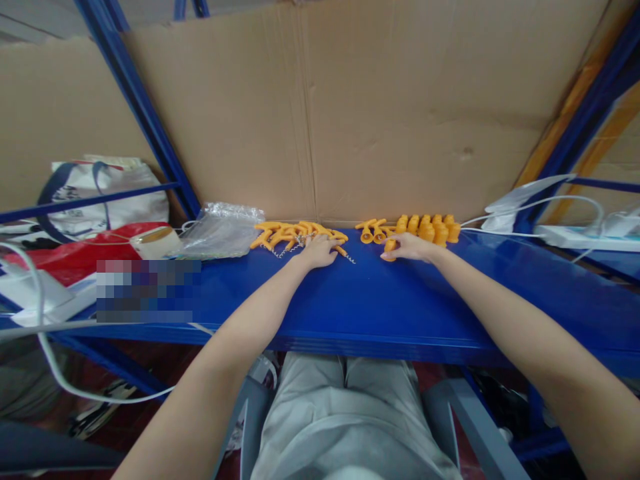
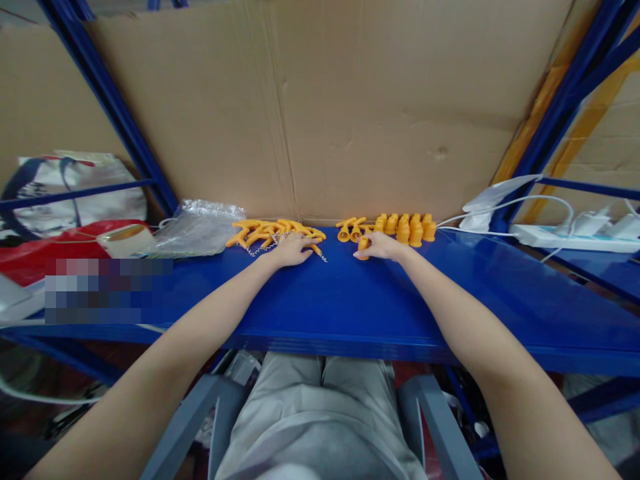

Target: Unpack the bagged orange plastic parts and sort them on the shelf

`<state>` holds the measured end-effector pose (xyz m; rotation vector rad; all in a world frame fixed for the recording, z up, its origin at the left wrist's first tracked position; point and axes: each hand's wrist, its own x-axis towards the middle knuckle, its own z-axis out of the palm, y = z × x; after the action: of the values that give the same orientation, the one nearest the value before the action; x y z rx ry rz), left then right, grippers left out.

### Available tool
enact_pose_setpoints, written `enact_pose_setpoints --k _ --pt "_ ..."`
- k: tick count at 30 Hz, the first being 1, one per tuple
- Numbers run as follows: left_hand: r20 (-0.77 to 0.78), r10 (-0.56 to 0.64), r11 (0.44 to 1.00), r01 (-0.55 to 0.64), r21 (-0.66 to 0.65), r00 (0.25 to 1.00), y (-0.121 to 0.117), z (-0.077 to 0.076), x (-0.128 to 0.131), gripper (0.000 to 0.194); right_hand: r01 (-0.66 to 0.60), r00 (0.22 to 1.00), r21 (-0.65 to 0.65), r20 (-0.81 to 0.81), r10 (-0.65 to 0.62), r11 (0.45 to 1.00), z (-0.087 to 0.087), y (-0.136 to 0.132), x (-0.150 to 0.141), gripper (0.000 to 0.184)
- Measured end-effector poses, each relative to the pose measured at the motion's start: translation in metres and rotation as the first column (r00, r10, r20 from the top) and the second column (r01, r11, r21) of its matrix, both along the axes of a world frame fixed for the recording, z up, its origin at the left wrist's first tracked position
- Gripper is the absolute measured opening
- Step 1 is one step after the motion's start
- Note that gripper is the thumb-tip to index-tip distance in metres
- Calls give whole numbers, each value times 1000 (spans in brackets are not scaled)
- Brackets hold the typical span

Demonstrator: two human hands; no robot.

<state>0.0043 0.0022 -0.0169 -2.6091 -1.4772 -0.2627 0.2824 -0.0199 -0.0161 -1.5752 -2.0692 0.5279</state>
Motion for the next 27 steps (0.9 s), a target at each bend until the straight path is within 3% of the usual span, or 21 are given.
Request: enact_pose_setpoints --k 6,9,13,20,27 --pt "6 -66 992 66 -103 998 -1 7 -1 41 5 983 -45 186 3 999 8 -10 -10 20" --pt "37 -14 996 17 -90 999 0 7 -1 37 86 942 82 317 -107 993 9 -12 -14 9" --pt "85 -6 998 12 -64 996 -2 7 -1 38 94 878 263 434 -204 960 5 -8 -14 30" --pt "119 20 998 -12 -67 993 -7 9 -1 36 -59 881 327 461 -105 943 2 -6 -17 28" --pt "138 16 997 -6 -71 990 -6 8 0 37 -24 885 296 450 -117 955 7 -17 -29 32"
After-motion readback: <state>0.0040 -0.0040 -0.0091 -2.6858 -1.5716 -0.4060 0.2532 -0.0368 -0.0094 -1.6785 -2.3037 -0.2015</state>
